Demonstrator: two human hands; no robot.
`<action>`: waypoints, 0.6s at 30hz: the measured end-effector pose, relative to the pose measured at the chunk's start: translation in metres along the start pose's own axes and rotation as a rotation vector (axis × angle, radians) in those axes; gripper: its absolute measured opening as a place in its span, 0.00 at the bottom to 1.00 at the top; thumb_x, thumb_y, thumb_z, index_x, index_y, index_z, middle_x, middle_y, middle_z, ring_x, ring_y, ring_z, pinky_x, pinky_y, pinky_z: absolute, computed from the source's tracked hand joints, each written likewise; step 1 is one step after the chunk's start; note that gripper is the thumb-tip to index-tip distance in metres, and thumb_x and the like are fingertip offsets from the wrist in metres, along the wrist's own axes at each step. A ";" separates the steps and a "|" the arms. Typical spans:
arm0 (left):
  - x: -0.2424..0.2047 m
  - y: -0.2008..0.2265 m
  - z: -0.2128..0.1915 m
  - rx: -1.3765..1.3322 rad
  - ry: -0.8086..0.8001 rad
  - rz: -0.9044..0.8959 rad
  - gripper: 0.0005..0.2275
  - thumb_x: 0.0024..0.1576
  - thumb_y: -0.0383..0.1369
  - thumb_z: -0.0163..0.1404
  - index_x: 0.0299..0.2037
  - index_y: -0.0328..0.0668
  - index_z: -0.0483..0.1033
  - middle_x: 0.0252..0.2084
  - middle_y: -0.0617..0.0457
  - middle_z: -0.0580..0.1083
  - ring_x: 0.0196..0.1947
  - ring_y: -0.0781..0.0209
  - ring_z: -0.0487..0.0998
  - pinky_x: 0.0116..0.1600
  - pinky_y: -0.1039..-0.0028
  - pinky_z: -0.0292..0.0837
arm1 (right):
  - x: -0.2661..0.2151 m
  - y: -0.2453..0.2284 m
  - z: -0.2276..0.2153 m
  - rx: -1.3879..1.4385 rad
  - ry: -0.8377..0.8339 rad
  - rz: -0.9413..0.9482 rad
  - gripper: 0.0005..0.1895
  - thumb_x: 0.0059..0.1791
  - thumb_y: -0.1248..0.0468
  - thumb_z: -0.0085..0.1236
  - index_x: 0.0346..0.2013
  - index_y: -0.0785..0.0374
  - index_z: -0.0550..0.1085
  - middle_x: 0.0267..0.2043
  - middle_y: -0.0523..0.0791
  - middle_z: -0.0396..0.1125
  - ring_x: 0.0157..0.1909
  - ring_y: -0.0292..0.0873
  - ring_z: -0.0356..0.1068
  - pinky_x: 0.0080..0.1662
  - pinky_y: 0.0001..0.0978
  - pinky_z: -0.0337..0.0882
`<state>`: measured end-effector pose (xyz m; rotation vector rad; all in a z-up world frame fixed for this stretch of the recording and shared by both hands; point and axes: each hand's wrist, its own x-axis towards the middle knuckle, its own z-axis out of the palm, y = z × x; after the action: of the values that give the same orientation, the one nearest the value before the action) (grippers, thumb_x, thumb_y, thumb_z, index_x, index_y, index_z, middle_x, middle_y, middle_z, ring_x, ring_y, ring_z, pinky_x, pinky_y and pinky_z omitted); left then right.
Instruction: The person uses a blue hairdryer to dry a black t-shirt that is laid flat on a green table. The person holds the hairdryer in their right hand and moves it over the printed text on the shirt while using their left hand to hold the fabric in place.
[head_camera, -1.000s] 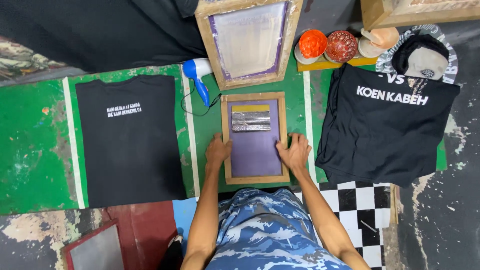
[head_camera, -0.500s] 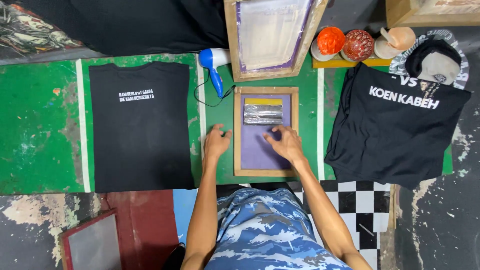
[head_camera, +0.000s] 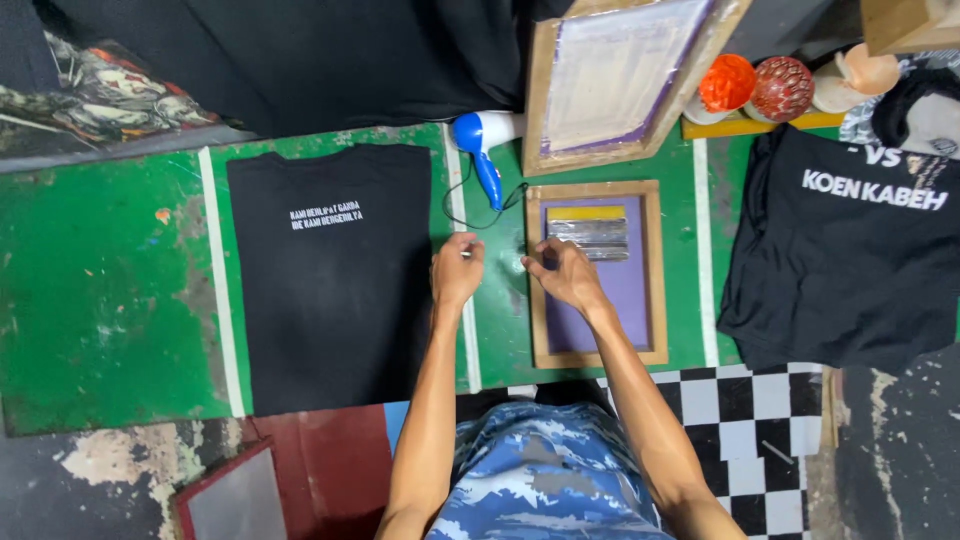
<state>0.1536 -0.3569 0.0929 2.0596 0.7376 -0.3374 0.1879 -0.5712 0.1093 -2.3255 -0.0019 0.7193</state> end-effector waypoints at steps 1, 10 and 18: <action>0.007 0.001 -0.006 0.005 -0.007 0.003 0.17 0.59 0.45 0.48 0.54 0.53 0.79 0.51 0.48 0.81 0.50 0.50 0.83 0.58 0.55 0.76 | 0.004 -0.011 0.002 0.004 0.004 0.007 0.23 0.46 0.41 0.63 0.49 0.49 0.76 0.51 0.49 0.73 0.61 0.56 0.70 0.61 0.59 0.67; 0.102 -0.012 -0.016 0.033 -0.036 0.052 0.15 0.57 0.45 0.48 0.50 0.58 0.81 0.47 0.53 0.82 0.51 0.48 0.82 0.56 0.55 0.77 | 0.090 -0.032 0.057 0.058 0.123 0.009 0.13 0.49 0.48 0.59 0.43 0.46 0.78 0.44 0.48 0.71 0.57 0.58 0.71 0.57 0.55 0.71; 0.153 -0.015 0.004 -0.024 -0.122 -0.019 0.15 0.59 0.46 0.42 0.44 0.58 0.83 0.44 0.59 0.83 0.54 0.47 0.80 0.61 0.56 0.74 | 0.151 -0.048 0.092 0.111 0.306 -0.047 0.18 0.51 0.44 0.54 0.40 0.55 0.71 0.51 0.55 0.64 0.55 0.67 0.69 0.54 0.59 0.72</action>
<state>0.2642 -0.2966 0.0052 1.9916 0.6846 -0.4594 0.2790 -0.4482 0.0083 -2.2975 0.1176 0.3267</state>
